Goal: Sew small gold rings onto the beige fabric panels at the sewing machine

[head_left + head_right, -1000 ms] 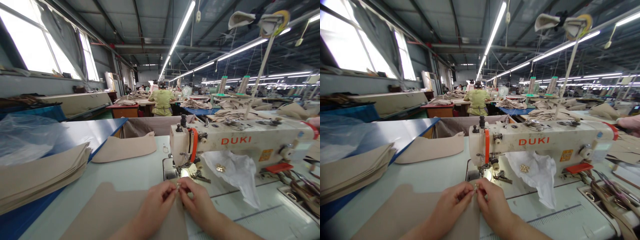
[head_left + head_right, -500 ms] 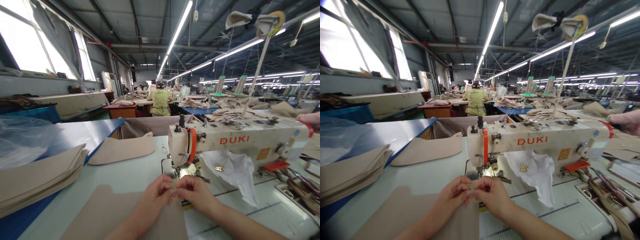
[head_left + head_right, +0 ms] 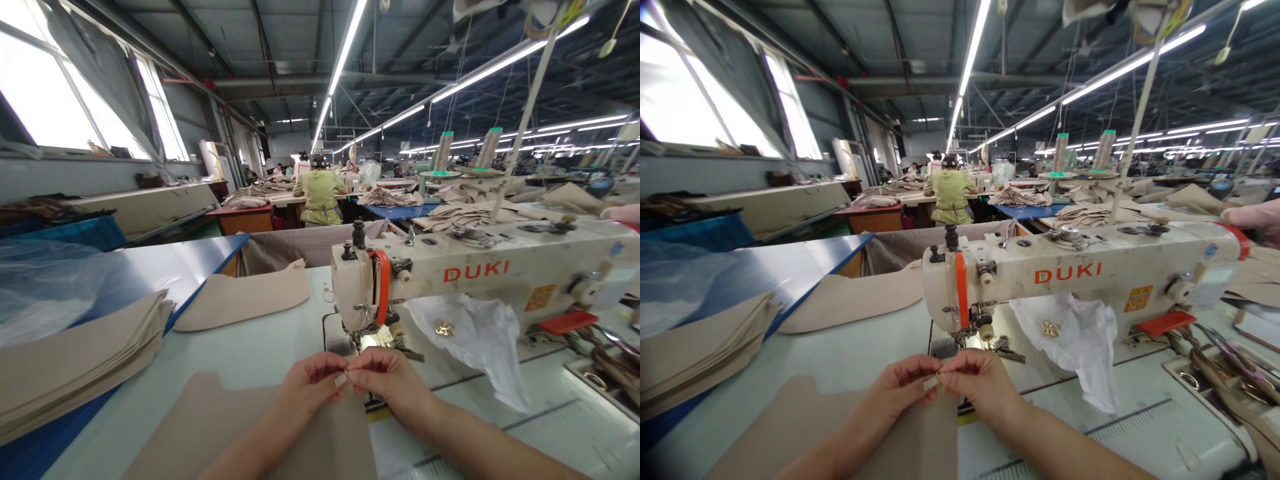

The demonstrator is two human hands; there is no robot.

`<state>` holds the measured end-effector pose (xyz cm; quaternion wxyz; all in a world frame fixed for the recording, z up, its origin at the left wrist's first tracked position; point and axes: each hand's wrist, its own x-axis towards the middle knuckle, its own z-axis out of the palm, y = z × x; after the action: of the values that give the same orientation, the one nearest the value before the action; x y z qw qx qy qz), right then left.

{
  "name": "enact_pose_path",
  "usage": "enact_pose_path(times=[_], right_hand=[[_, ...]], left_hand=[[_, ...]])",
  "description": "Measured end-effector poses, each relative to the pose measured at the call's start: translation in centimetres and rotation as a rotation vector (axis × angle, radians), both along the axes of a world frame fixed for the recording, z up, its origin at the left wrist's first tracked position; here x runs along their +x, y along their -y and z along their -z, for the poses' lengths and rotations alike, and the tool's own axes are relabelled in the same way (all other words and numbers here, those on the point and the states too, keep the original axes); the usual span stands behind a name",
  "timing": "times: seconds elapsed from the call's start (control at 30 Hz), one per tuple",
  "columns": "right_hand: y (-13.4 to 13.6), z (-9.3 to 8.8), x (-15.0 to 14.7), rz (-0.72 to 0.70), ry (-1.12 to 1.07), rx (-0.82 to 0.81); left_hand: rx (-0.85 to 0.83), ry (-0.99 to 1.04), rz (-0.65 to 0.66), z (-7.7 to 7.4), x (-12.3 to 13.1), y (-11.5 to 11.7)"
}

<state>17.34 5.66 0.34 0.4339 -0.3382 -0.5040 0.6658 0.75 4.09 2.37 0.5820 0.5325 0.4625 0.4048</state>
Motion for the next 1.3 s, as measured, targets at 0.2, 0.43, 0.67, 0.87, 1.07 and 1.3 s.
enact_pose_path(times=[0.2, 0.43, 0.67, 0.87, 1.07, 1.3], right_hand=[[-0.1, 0.1, 0.0, -0.016, 0.012, 0.039], [1.4, -0.8, 0.3, 0.028, 0.244, 0.324], [2.0, -0.6, 0.2, 0.076, 0.402, 0.513], [1.5, -0.5, 0.7, 0.079, 0.4, 0.579], [1.3, -0.8, 0.9, 0.115, 0.415, 0.629], [1.4, -0.8, 0.6, 0.148, 0.334, 0.51]], left_hand=[[-0.048, -0.048, -0.008, -0.9, 0.3, 0.6], [0.132, -0.185, -0.009, -0.1, 0.0, 0.6], [0.32, -0.243, -0.06, 0.4, 0.3, 1.2], [0.294, -0.198, -0.054, 0.8, 0.5, 1.1], [0.189, -0.139, -0.141, 0.1, 0.5, 1.2], [0.072, -0.032, -0.188, -0.2, 0.5, 0.9]])
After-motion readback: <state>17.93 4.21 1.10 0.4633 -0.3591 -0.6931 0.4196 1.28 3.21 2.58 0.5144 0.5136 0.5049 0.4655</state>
